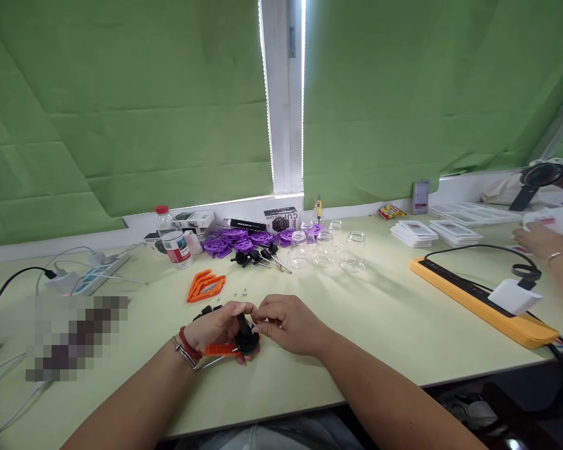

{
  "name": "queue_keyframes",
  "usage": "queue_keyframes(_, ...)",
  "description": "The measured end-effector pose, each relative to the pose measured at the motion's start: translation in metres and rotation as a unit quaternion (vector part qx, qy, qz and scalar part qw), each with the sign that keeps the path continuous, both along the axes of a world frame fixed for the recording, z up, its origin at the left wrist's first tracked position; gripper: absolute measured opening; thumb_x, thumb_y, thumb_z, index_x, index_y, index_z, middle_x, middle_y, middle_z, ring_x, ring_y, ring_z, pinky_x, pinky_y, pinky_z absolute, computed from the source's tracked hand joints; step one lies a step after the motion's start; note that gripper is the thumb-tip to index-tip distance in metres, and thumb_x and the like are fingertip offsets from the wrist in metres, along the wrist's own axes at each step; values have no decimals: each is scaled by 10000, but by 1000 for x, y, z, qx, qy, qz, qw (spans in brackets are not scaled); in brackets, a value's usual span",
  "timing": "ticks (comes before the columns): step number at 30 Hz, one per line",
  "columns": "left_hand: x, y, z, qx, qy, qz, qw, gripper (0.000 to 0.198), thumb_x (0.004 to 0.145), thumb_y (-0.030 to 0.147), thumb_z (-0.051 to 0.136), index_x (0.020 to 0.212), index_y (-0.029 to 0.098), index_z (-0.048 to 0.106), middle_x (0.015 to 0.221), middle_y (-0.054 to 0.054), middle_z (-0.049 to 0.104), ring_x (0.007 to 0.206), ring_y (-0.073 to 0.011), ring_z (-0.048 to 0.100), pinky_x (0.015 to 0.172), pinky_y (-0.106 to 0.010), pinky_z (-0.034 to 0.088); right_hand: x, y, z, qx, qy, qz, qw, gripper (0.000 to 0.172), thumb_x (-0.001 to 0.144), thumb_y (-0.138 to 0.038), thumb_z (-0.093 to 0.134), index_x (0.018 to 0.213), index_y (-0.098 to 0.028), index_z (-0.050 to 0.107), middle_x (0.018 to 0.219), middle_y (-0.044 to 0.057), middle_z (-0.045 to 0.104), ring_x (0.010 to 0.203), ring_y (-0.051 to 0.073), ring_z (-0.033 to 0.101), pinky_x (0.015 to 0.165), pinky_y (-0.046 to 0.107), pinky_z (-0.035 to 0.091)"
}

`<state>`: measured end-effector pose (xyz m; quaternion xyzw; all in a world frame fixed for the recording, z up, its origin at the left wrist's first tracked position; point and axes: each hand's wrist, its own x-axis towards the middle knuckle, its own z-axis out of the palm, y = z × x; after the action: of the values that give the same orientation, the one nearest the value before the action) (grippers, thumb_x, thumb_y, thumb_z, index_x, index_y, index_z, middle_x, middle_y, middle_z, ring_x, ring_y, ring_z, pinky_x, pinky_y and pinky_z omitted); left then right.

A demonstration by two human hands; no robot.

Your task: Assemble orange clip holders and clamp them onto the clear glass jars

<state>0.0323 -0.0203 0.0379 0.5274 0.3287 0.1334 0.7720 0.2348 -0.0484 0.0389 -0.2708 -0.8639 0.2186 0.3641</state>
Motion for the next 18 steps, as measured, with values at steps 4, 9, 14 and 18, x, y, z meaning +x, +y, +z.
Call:
queue_keyframes(4, 0, -1, 0, 4, -9, -2, 1000, 550, 688, 685, 528, 902, 182, 461, 660, -58, 656, 544, -186, 626, 472, -261, 447, -1, 0, -1, -8, 17, 19, 1000, 142, 847, -289, 603, 869, -171, 680, 789, 43, 623, 638, 107, 548, 583, 221, 423)
queue_keyframes(9, -1, 0, -1, 0, -10, -3, 1000, 558, 684, 694, 525, 910, 189, 452, 664, -59, 659, 569, -206, 639, 482, -274, 451, -1, 1, -3, -30, 36, 9, 999, 169, 807, -323, 650, 859, -162, 657, 787, 37, 599, 593, 91, 496, 551, 214, 417)
queue_keyframes(14, -1, 0, -1, 5, -5, 0, 1000, 571, 675, 700, 521, 907, 181, 472, 660, -62, 657, 569, -209, 635, 496, -288, 460, -2, 3, -5, -40, 52, 16, 998, 182, 783, -328, 676, 826, -155, 642, 763, 25, 578, 578, 82, 469, 549, 215, 411)
queue_keyframes(18, -2, 1, -2, -3, -8, -1, 1000, 567, 677, 693, 526, 924, 186, 469, 659, -55, 659, 563, -205, 636, 504, -298, 466, -3, 4, -6, -45, 55, 24, 997, 165, 782, -311, 676, 807, -153, 635, 743, 16, 566, 580, 83, 468, 547, 214, 405)
